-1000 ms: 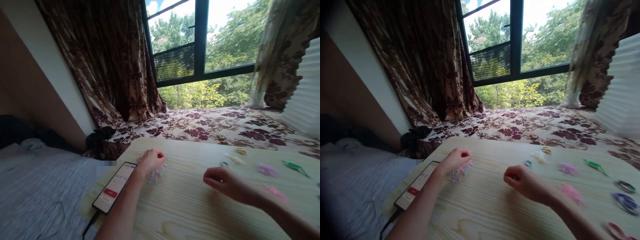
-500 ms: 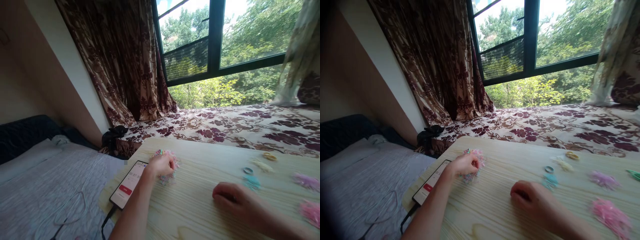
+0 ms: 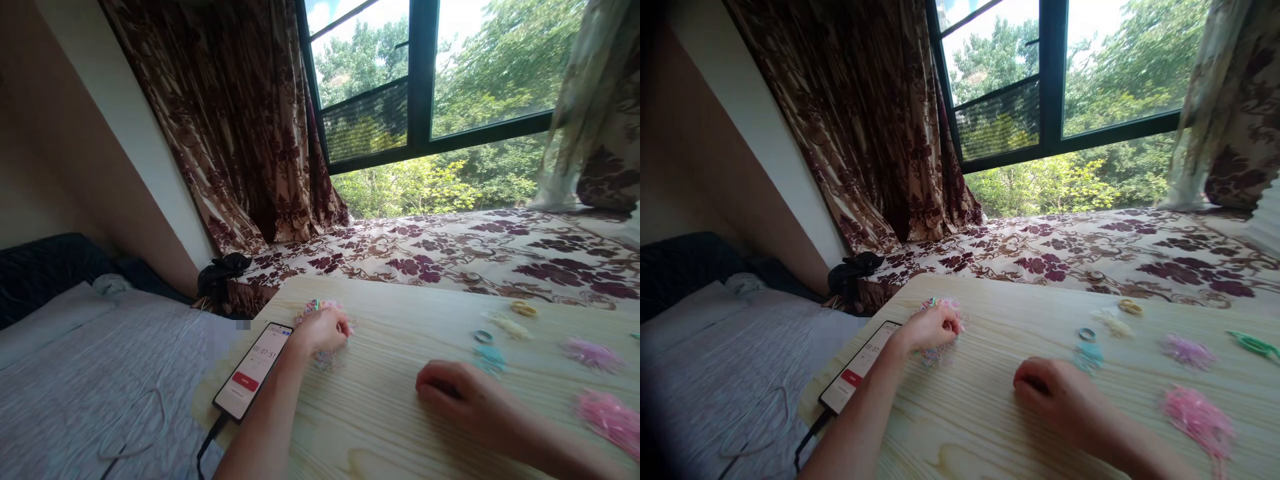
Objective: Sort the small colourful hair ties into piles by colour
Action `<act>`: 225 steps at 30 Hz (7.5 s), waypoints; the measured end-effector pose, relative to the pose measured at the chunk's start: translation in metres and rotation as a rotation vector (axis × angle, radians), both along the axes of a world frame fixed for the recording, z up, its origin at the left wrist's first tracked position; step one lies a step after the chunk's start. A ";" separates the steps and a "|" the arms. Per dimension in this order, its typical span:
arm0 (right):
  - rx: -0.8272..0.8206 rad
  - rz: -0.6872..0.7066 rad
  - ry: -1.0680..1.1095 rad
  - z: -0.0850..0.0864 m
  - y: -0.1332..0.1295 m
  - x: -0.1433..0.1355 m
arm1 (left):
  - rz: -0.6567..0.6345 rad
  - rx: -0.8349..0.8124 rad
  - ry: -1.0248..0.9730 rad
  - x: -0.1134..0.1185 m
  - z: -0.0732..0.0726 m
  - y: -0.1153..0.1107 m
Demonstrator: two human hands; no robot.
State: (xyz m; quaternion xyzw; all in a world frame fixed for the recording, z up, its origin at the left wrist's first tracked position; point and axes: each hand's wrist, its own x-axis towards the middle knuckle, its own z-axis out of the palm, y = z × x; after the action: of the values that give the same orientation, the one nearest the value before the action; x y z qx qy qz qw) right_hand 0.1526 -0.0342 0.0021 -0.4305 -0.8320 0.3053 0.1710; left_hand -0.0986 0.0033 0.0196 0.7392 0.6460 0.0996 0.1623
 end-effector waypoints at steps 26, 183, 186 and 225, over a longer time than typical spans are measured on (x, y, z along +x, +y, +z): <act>0.126 -0.197 0.218 -0.019 0.005 -0.001 | -0.134 -0.097 -0.523 0.039 -0.001 -0.009; -0.536 -0.255 0.308 -0.010 0.008 0.006 | -0.150 -0.242 -0.896 0.083 -0.010 -0.026; -0.536 -0.259 0.310 -0.009 0.009 0.008 | -0.182 -0.278 -0.820 0.081 -0.011 -0.027; 0.040 -0.498 -0.118 0.062 0.043 0.136 | -0.131 -0.013 -0.638 0.078 -0.005 -0.025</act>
State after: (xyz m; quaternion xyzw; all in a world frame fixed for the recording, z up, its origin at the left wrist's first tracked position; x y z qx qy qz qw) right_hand 0.2891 0.0087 0.0639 -0.6356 -0.7147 0.2119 0.2006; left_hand -0.0205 -0.0212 0.0149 0.7097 0.5140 0.3117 0.3674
